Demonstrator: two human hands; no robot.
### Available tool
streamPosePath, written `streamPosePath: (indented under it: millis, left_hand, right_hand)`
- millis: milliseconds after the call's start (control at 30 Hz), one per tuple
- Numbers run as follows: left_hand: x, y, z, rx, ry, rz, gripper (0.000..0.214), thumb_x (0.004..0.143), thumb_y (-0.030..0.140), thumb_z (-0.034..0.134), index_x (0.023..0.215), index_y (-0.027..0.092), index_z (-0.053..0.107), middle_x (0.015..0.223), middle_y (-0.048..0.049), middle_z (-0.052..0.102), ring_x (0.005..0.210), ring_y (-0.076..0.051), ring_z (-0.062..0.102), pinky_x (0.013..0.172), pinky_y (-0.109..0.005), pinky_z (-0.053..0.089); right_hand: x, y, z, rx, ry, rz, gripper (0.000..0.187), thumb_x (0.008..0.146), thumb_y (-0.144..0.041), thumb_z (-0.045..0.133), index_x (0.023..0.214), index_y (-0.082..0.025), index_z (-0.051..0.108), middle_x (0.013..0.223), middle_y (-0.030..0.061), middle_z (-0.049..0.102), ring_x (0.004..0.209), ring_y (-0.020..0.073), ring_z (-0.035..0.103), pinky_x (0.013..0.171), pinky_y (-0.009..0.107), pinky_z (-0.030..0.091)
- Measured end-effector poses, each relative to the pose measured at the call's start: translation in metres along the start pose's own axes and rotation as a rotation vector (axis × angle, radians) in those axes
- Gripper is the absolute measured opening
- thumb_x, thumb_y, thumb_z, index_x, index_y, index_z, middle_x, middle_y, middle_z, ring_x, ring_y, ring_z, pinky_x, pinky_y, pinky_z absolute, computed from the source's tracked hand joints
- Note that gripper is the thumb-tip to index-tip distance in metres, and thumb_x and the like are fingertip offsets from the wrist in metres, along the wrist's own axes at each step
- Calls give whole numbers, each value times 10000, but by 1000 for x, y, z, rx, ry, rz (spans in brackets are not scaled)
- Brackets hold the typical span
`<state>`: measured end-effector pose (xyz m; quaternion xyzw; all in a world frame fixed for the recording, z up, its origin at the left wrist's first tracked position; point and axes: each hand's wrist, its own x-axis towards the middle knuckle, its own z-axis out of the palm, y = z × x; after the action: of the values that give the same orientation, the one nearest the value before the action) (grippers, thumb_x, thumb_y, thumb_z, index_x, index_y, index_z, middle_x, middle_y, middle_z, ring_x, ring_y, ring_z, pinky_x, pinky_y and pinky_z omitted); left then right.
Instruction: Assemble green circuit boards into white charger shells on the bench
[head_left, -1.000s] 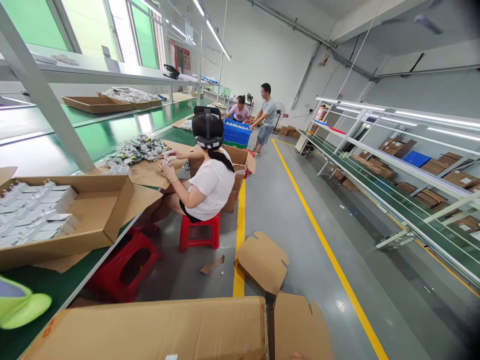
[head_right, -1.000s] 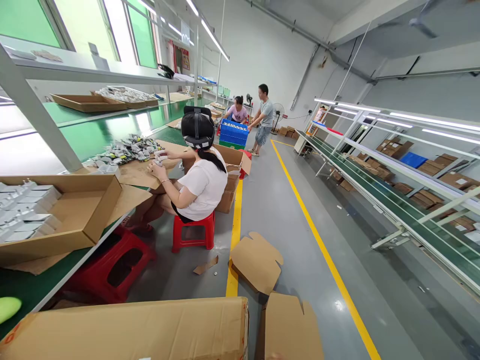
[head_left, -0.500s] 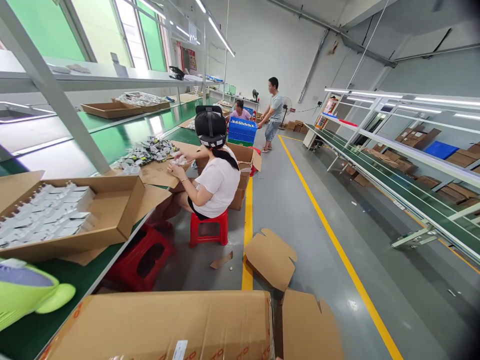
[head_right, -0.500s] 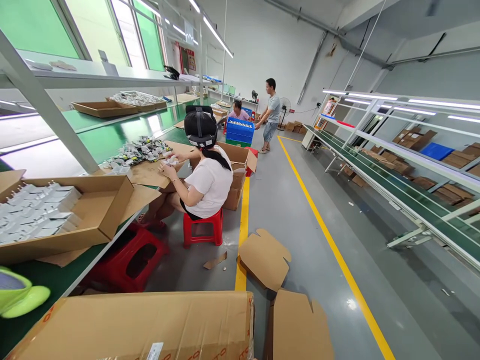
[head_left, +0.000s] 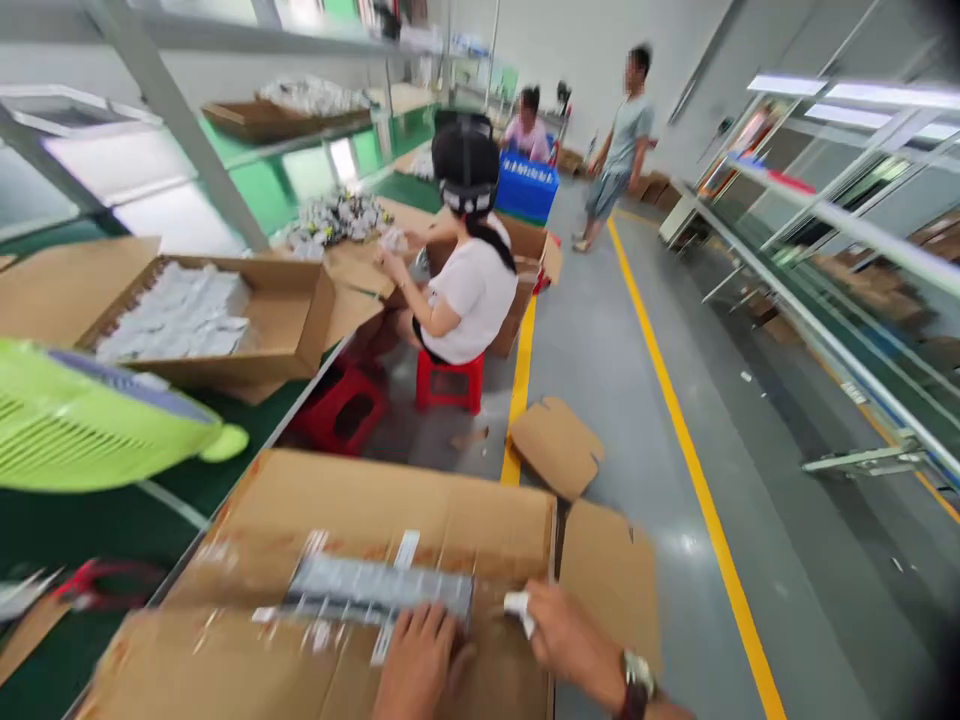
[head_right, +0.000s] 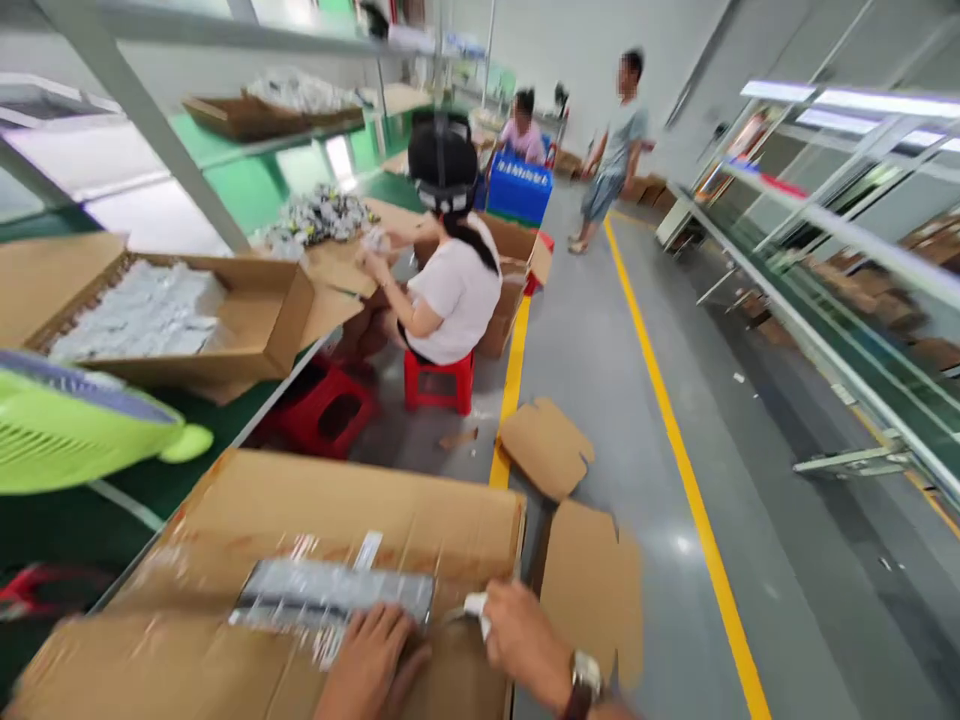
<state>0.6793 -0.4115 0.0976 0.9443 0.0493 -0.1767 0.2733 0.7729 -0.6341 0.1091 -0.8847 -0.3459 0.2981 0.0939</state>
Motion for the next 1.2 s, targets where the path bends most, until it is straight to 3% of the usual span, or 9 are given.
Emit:
streamPosePath:
  millis: [100, 200, 467, 667, 833, 933, 1033, 1133, 1200]
  left_hand:
    - [-7, -4, 6, 90, 120, 100, 115, 951, 253, 618, 954, 174, 701, 1023, -114, 692, 1023, -325, 590, 936, -480, 408]
    - [-8, -8, 6, 127, 191, 142, 105, 930, 270, 670, 934, 166, 682, 961, -98, 674, 953, -303, 573, 878, -442, 395]
    - [-12, -4, 2, 191, 186, 126, 134, 948, 301, 661, 946, 168, 674, 961, -95, 667, 961, -290, 566, 856, -428, 396]
    - [-11, -6, 6, 170, 216, 116, 129, 961, 298, 635, 954, 178, 684, 948, -89, 671, 955, -275, 571, 857, -420, 391]
    - [-22, 0, 4, 76, 320, 136, 222, 984, 347, 625, 836, 193, 687, 834, -61, 677, 864, -246, 584, 804, -385, 362]
    - [-49, 6, -3, 8, 382, 174, 305, 997, 406, 607, 775, 206, 671, 744, -30, 656, 785, -209, 573, 769, -358, 341]
    - [-88, 11, -10, 15, 346, 182, 385, 953, 527, 637, 723, 219, 653, 703, -18, 638, 741, -194, 559, 737, -347, 325]
    - [-124, 11, -8, 61, 187, 108, 450, 896, 646, 641, 740, 225, 667, 749, -41, 659, 788, -222, 586, 749, -355, 351]
    - [-143, 8, 2, 31, -40, 46, 460, 886, 672, 628, 781, 228, 680, 831, -55, 687, 845, -242, 627, 757, -349, 397]
  right_hand:
    - [-1, -1, 0, 28, 89, -44, 403, 809, 20, 492, 1108, -164, 689, 1007, 72, 680, 917, 206, 612, 838, 330, 471]
    - [-1, 0, 4, 59, 115, -98, 351, 838, 14, 484, 1071, -158, 682, 968, 70, 667, 858, 197, 590, 797, 321, 454]
    - [2, -21, 8, -36, 117, -152, 304, 875, 5, 500, 1063, -164, 668, 1028, 84, 659, 897, 212, 594, 802, 345, 436]
    - [7, -40, 7, -128, 67, -92, 211, 916, -33, 521, 995, -175, 656, 962, 72, 631, 858, 217, 570, 793, 362, 407]
    - [6, -53, 10, -264, 37, -94, 197, 898, -32, 547, 987, -171, 654, 960, 98, 644, 858, 239, 560, 786, 384, 390]
    - [-6, -32, 7, -228, -46, -121, 216, 898, -29, 527, 952, -179, 672, 936, 86, 653, 844, 222, 572, 780, 365, 396]
    - [-39, 10, 3, -103, -97, -58, 254, 864, -18, 511, 910, -193, 690, 894, 57, 657, 818, 197, 585, 786, 335, 411]
    - [-78, 43, 6, 106, -14, 94, 266, 848, -43, 479, 896, -184, 699, 878, 54, 667, 786, 189, 593, 760, 319, 445]
    - [-95, 50, 15, 366, 84, 213, 293, 875, -96, 455, 995, -187, 706, 925, 56, 692, 775, 182, 611, 713, 304, 476]
